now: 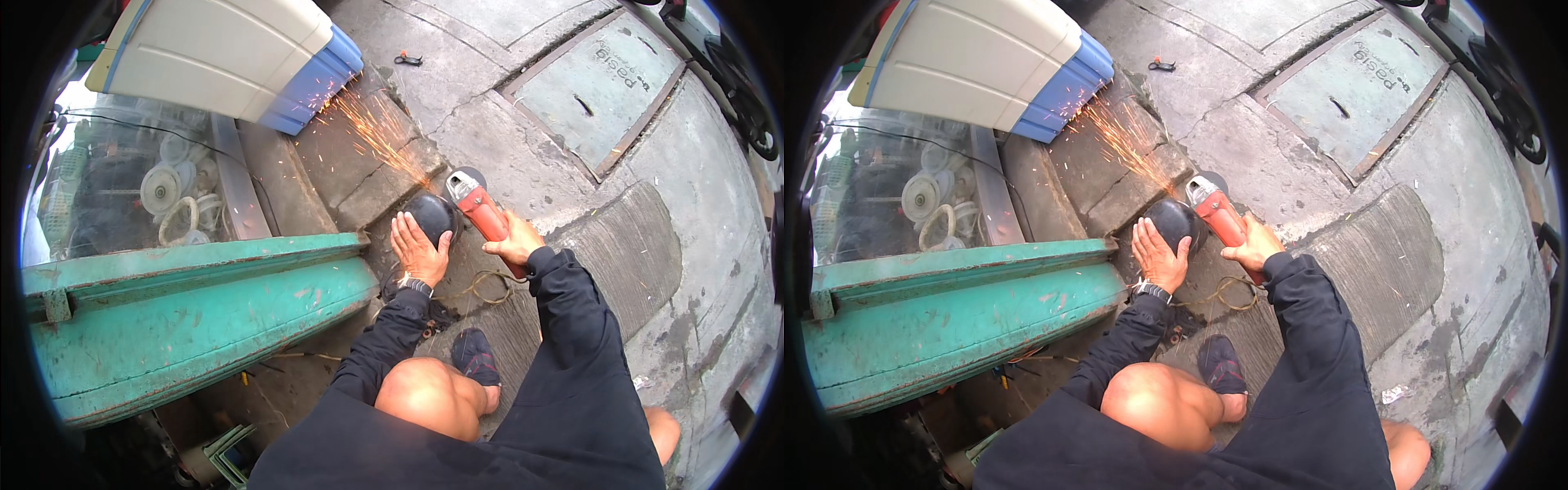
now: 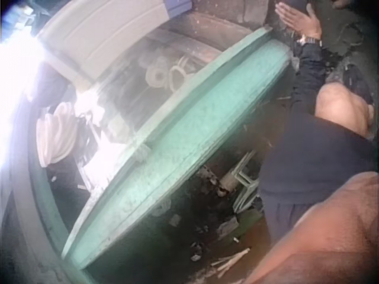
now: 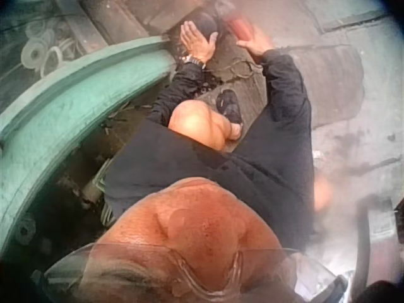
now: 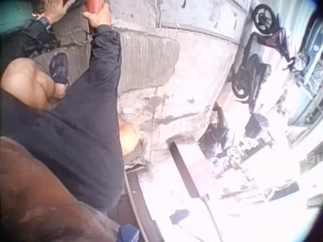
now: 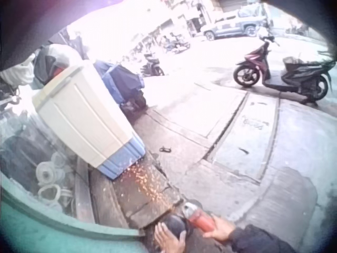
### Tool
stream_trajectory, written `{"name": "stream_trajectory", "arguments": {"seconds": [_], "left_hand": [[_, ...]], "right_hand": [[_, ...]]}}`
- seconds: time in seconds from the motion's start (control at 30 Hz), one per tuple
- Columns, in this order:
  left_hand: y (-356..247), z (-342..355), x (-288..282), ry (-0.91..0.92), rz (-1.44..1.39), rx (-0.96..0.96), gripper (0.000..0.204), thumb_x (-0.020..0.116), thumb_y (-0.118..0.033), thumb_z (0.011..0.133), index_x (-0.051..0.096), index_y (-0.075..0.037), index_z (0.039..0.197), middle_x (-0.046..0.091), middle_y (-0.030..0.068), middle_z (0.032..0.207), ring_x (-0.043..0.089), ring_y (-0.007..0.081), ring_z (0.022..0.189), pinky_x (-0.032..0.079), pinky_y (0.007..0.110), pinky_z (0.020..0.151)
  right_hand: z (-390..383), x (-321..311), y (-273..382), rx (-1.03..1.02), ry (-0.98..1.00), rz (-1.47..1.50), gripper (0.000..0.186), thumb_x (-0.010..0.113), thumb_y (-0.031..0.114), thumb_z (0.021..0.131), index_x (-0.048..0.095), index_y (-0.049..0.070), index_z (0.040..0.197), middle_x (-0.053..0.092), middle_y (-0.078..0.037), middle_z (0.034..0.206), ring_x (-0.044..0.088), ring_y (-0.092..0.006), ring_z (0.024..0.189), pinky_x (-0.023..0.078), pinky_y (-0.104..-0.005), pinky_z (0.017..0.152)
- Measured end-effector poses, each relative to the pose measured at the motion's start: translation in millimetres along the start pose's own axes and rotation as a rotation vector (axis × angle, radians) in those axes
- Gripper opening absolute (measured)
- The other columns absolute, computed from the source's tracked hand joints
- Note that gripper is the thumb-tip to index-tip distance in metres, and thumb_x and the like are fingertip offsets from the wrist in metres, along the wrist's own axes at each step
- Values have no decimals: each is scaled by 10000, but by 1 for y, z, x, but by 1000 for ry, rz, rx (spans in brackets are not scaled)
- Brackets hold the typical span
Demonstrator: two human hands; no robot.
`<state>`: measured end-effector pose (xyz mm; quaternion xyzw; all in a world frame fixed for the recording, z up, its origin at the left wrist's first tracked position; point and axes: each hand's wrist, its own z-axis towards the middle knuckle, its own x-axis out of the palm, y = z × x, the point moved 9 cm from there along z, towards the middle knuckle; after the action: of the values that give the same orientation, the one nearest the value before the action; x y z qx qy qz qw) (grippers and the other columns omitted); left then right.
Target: The person uses an angle grinder to smooth the surface of a black metal object, likely a compressor part, while holding the object with one hand and the grinder with the other on the ground.
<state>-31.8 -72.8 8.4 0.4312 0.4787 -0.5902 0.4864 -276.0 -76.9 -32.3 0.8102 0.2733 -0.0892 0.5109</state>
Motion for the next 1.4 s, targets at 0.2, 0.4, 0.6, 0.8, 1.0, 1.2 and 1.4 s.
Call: {"name": "stream_trajectory", "arguments": {"seconds": [0.2,0.4,0.6,0.8,1.0,1.2,1.4], "left_hand": [[3,1,1,-43,9,-2,1042,668,-599,945,252,112,1584,315,311,1621,251,478,1541,199,589,1261],[7,3,4,-43,2,18,1030,629,-610,972,240,119,1588,300,314,1629,240,484,1544,189,590,1263],[3,6,8,12,12,6,1039,604,-612,985,209,131,1596,268,326,1644,205,485,1558,166,591,1268],[6,3,8,42,50,4,1047,610,-606,984,191,129,1600,247,333,1656,193,490,1565,159,593,1267],[4,3,10,24,38,16,1063,624,-604,971,186,133,1600,253,330,1653,185,489,1570,161,596,1263],[2,1,8,-23,65,41,1049,612,-616,984,206,134,1594,274,327,1645,223,483,1556,183,585,1262],[5,1,9,-18,75,27,1048,612,-619,983,212,133,1593,277,333,1643,228,484,1554,186,585,1259]], "right_hand": [[-7,0,-4,-18,-39,-6,881,907,430,682,577,-52,1341,709,-301,1201,703,-422,1131,540,-462,978],[5,2,0,-45,53,14,885,900,457,695,555,-52,1332,702,-327,1211,693,-459,1150,543,-478,987],[17,4,-3,-77,64,33,886,898,458,692,572,-45,1345,706,-304,1222,700,-425,1147,544,-454,990],[26,10,4,-72,83,58,890,898,459,692,578,-35,1359,705,-294,1236,697,-411,1160,539,-448,1001],[38,12,6,-62,56,53,834,911,438,700,588,-38,1304,714,-259,1189,713,-375,1089,549,-438,946],[38,12,3,-75,82,60,864,892,450,686,578,-35,1329,711,-293,1215,703,-425,1139,545,-456,982],[16,6,-12,-81,71,60,868,893,457,681,576,-46,1314,709,-302,1200,702,-436,1135,545,-467,975]]}}
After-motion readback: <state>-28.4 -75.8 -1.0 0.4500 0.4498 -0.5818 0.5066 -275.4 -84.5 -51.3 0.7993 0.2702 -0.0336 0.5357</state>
